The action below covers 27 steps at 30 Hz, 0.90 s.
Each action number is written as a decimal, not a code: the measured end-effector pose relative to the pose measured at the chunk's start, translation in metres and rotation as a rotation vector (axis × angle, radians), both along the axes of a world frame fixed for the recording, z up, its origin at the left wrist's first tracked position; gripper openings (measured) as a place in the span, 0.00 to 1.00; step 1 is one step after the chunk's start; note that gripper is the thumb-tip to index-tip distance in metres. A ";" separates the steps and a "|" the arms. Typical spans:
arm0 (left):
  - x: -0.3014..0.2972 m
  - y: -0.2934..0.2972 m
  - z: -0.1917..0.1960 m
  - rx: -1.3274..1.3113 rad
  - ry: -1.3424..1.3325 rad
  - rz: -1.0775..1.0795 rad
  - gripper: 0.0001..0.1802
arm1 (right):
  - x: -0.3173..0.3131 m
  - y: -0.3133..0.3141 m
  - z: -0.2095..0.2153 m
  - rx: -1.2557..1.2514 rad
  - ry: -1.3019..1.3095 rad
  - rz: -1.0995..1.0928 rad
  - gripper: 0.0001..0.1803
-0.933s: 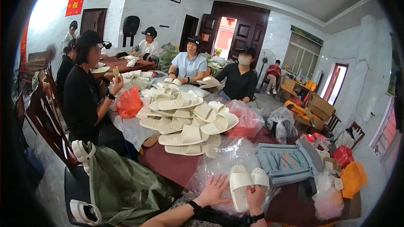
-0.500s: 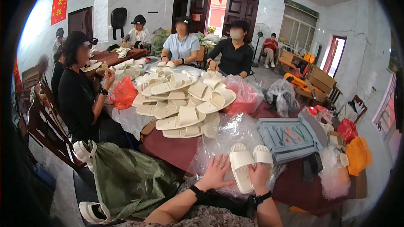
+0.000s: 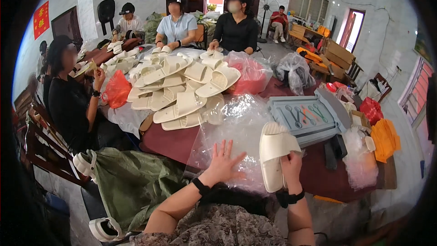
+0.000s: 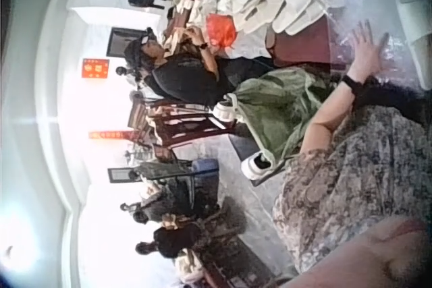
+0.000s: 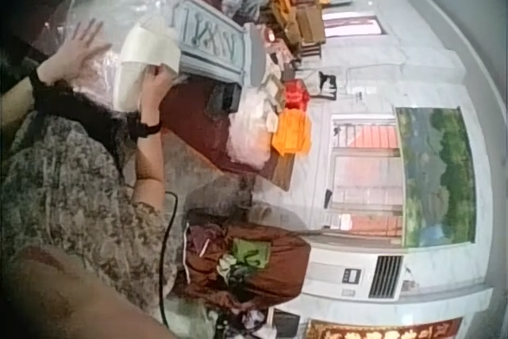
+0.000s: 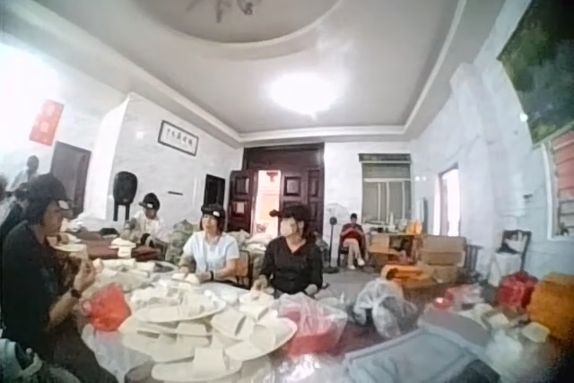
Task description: Inspecting and packing plastic sandals into plastic bags in a workshop environment.
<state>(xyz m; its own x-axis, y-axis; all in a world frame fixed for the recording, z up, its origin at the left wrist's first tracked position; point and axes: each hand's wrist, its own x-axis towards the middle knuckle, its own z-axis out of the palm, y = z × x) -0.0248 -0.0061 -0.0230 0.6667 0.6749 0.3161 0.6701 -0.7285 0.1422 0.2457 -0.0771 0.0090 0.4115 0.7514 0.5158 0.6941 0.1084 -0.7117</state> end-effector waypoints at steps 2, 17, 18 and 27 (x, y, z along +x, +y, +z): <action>0.003 0.001 -0.004 -0.006 0.022 0.030 0.46 | 0.001 -0.022 0.008 -0.027 0.076 0.036 0.14; 0.019 0.077 -0.027 -0.518 -0.136 -0.124 0.35 | -0.039 -0.072 0.047 -0.245 -0.251 0.721 0.18; 0.021 0.074 -0.019 -0.522 -0.133 -0.130 0.35 | -0.039 -0.072 0.051 -0.252 -0.262 0.700 0.18; 0.017 0.031 0.011 -0.149 -0.333 -0.347 0.36 | -0.058 -0.067 0.054 -0.224 -0.173 0.736 0.18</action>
<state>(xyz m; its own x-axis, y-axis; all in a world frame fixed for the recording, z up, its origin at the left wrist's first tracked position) -0.0078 0.0254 -0.0122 0.7389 0.4853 0.4674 0.2924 -0.8560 0.4264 0.1875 -0.1438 0.0634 -0.3042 0.8932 0.3312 0.6024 0.4497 -0.6595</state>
